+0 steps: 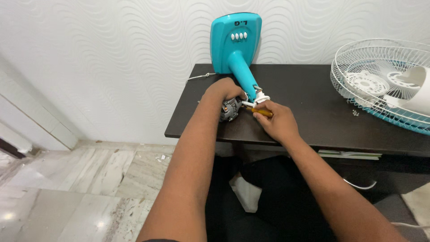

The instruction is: The person uses a screwdriver to adjust components on a disassembled fan motor placed on a table. They repeatedly tighten and loosen screws on the motor housing while seated on the floor.

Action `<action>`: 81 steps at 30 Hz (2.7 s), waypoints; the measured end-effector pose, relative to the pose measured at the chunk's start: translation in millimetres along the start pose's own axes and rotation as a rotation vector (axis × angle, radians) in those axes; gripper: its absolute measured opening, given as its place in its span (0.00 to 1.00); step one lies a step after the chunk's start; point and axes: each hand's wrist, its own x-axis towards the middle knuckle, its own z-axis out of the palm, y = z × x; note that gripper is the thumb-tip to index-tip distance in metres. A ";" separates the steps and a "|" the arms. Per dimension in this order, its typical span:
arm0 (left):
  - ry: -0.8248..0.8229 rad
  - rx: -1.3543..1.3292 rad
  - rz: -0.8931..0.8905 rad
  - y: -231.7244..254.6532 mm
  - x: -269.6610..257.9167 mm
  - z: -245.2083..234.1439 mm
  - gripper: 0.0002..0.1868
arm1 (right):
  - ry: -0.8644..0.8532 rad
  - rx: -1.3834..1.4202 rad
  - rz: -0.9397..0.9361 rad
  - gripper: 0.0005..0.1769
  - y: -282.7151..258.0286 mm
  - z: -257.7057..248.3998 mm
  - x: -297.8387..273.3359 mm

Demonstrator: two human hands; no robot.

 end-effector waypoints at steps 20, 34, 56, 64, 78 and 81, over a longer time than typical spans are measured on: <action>0.017 0.025 0.017 3.1 -4.0 -5.5 0.33 | -0.073 -0.163 0.189 0.12 -15.9 4.8 -2.6; 0.025 0.055 0.056 5.3 -6.4 -6.9 0.31 | -0.057 -0.213 0.108 0.12 -6.1 6.1 -0.9; 0.022 0.106 0.055 10.9 -11.7 -6.8 0.31 | 0.109 -0.106 -0.147 0.14 -4.9 3.4 -4.0; 0.009 0.120 0.046 9.4 -11.4 -4.6 0.32 | -0.007 -0.166 0.020 0.13 -3.0 6.0 -6.9; 0.013 0.084 0.057 7.6 -6.9 -1.8 0.33 | -0.008 -0.198 0.115 0.16 -6.1 6.2 -4.6; 0.004 0.086 0.041 6.4 -4.5 -3.2 0.34 | 0.026 -0.121 0.059 0.17 -4.7 2.8 -2.8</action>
